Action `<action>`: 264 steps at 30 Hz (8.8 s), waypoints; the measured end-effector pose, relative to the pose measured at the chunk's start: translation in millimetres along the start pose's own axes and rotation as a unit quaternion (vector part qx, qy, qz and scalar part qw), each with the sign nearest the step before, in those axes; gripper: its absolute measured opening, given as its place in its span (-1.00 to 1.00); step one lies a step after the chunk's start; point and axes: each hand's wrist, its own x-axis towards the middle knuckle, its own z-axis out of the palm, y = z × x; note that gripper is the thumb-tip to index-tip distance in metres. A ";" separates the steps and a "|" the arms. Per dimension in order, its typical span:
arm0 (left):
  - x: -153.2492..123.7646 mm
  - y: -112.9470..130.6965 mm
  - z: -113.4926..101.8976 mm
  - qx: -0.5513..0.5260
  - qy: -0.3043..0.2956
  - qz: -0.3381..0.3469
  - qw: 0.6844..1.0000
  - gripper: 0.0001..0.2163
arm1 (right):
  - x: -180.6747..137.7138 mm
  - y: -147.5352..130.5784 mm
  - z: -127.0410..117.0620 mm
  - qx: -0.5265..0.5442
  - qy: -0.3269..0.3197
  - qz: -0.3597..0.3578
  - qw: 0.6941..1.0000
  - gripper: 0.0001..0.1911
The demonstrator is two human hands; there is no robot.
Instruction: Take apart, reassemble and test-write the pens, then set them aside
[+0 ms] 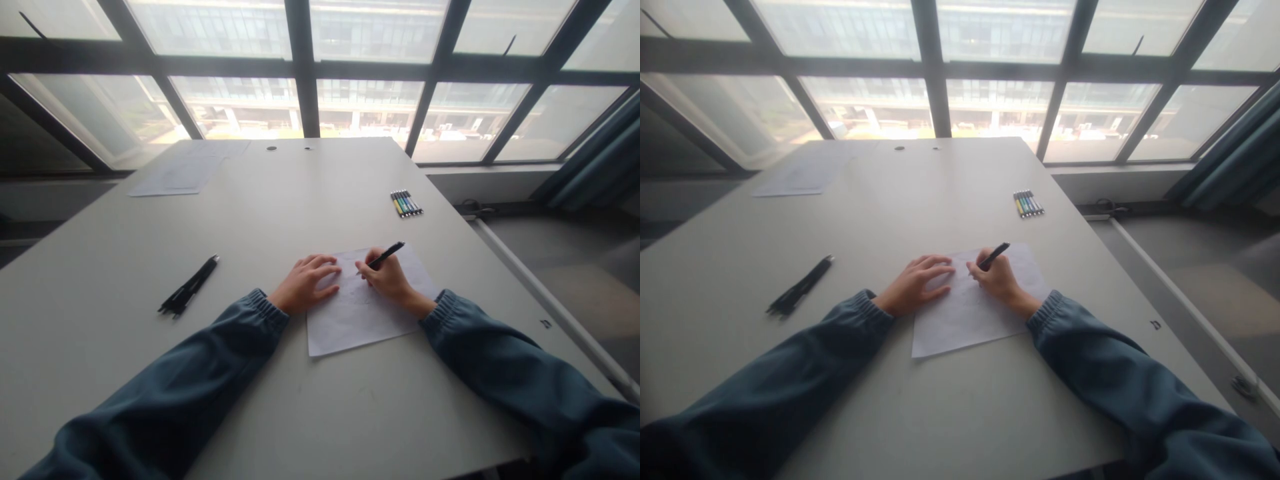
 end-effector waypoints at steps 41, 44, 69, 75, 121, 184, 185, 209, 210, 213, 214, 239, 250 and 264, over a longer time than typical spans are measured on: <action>-5.3 4.7 -2.3 -0.184 0.314 -0.074 0.928 -0.84 | 3.0 -13.7 -8.5 0.380 -0.045 0.105 0.918 -0.58; -4.3 0.3 0.3 -0.217 0.313 -0.087 0.920 -0.81 | 4.8 -9.8 -8.1 0.373 -0.019 0.098 0.923 -0.59; 4.1 -4.2 0.3 -0.336 0.373 -0.158 0.850 -0.70 | 2.7 4.4 -7.0 -0.056 0.041 -0.122 0.990 -0.88; 4.9 -5.4 0.7 -0.363 0.376 -0.154 0.839 -0.70 | 1.5 0.9 -10.2 -0.134 0.026 -0.180 0.974 -0.88; 5.0 5.4 -9.2 -0.390 0.322 -0.182 0.844 -0.82 | 78.0 48.3 -92.0 -0.406 0.096 0.123 0.901 -0.84; 12.5 1.9 -3.8 -0.385 0.243 -0.177 0.873 -0.82 | 135.2 87.2 -88.7 -0.375 0.162 0.103 0.907 -0.81; 12.5 2.3 -4.1 -0.386 0.242 -0.178 0.873 -0.82 | 135.1 87.1 -88.7 -0.375 0.162 0.105 0.907 -0.81; 12.2 4.6 -5.9 -0.369 0.240 -0.183 0.879 -0.80 | 133.0 83.8 -89.1 -0.388 0.157 0.101 0.903 -0.80; 12.4 4.3 -5.6 -0.369 0.240 -0.182 0.879 -0.80 | 133.0 83.4 -88.9 -0.388 0.157 0.101 0.903 -0.80; 13.2 3.9 -5.2 -0.368 0.241 -0.182 0.879 -0.80 | 133.6 83.1 -88.5 -0.391 0.159 0.107 0.900 -0.79; 13.4 3.9 -5.1 -0.368 0.241 -0.182 0.879 -0.80 | 134.0 83.4 -88.4 -0.393 0.159 0.109 0.899 -0.79; 6.8 -4.5 4.9 0.037 0.065 -0.073 0.995 -0.70 | 46.9 1.3 -44.5 -0.246 -0.022 -0.160 0.956 -0.83; 7.2 -3.9 4.8 0.033 0.050 -0.091 0.994 -0.73 | 11.6 6.1 -15.8 -0.280 -0.175 -0.244 0.912 -0.85; 3.7 2.4 5.0 0.048 0.050 -0.093 0.993 -0.75 | 12.4 12.1 -16.8 -0.251 -0.174 -0.235 0.923 -0.82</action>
